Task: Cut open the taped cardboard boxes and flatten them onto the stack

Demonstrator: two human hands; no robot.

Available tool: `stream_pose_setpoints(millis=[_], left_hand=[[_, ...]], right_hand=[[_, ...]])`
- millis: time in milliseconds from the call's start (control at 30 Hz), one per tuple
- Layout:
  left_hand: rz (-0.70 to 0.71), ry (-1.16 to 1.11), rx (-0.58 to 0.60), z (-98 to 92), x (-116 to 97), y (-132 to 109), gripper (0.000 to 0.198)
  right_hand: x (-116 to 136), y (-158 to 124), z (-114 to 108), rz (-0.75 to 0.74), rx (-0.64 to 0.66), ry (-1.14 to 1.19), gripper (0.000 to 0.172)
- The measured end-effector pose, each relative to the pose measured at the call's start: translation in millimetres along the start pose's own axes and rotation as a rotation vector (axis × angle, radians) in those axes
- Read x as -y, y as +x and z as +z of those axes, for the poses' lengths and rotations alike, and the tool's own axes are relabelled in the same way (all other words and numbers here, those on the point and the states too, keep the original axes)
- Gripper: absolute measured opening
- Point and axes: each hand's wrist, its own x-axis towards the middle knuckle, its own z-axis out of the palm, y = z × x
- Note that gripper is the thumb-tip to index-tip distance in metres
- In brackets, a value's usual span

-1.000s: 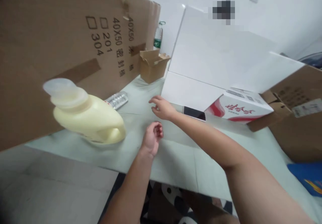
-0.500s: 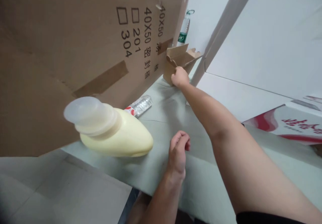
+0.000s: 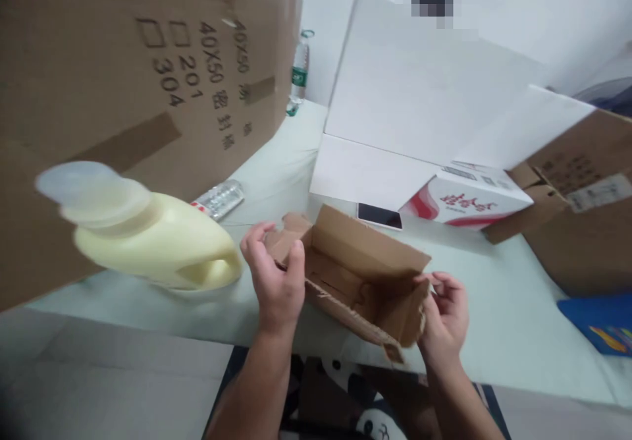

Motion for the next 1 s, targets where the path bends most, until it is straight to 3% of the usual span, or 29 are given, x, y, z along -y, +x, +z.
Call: stream_pose_setpoints(millis=[67, 133, 200, 300, 400, 467, 567, 633, 700, 800, 900, 1000], left_hand=[[-0.171, -0.088, 0.119, 12.1, 5, -3, 0.036], [-0.256, -0.178, 0.212, 23.6, 9, -8, 0.04], [-0.228, -0.268, 0.203, 33.6, 12, -14, 0.046], [-0.176, -0.367, 0.187, 47.0, 14, -23, 0.04], [-0.204, -0.408, 0.308, 60.8, 18, -32, 0.034], [-0.2, -0.402, 0.399, 69.9, 24, -38, 0.026], [-0.099, -0.258, 0.517, 82.6, 31, -47, 0.028], [0.035, -0.118, 0.579, 89.9, 33, -52, 0.04], [0.15, -0.012, 0.645, 95.6, 32, -55, 0.034], [0.206, 0.053, 0.741, 102.0, 32, -58, 0.022], [0.209, 0.044, 0.717, 106.9, 35, -59, 0.026], [0.259, 0.035, 0.672, 109.6, 41, -59, 0.03]], right_hand=[[-8, -11, -28, -0.052, -0.013, -0.01, 0.027], [-18, -21, -42, -0.092, 0.072, -0.022, 0.03], [-28, -26, -45, -0.134, 0.127, -0.057, 0.033], [-40, -27, -44, -0.184, 0.008, -0.148, 0.043], [-47, -22, -53, -0.121, -0.084, -0.174, 0.062], [-50, -20, -65, -0.046, 0.024, -0.118, 0.051], [-53, -20, -84, -0.075, 0.231, -0.002, 0.03], [-53, -21, -94, -0.14, 0.303, 0.052, 0.037], [-52, -21, -99, -0.161, 0.331, 0.093, 0.051], [-50, -20, -102, -0.14, 0.33, 0.116, 0.041], [-49, -18, -102, -0.111, 0.338, 0.099, 0.027], [-53, -16, -102, -0.104, 0.366, 0.127, 0.035]])
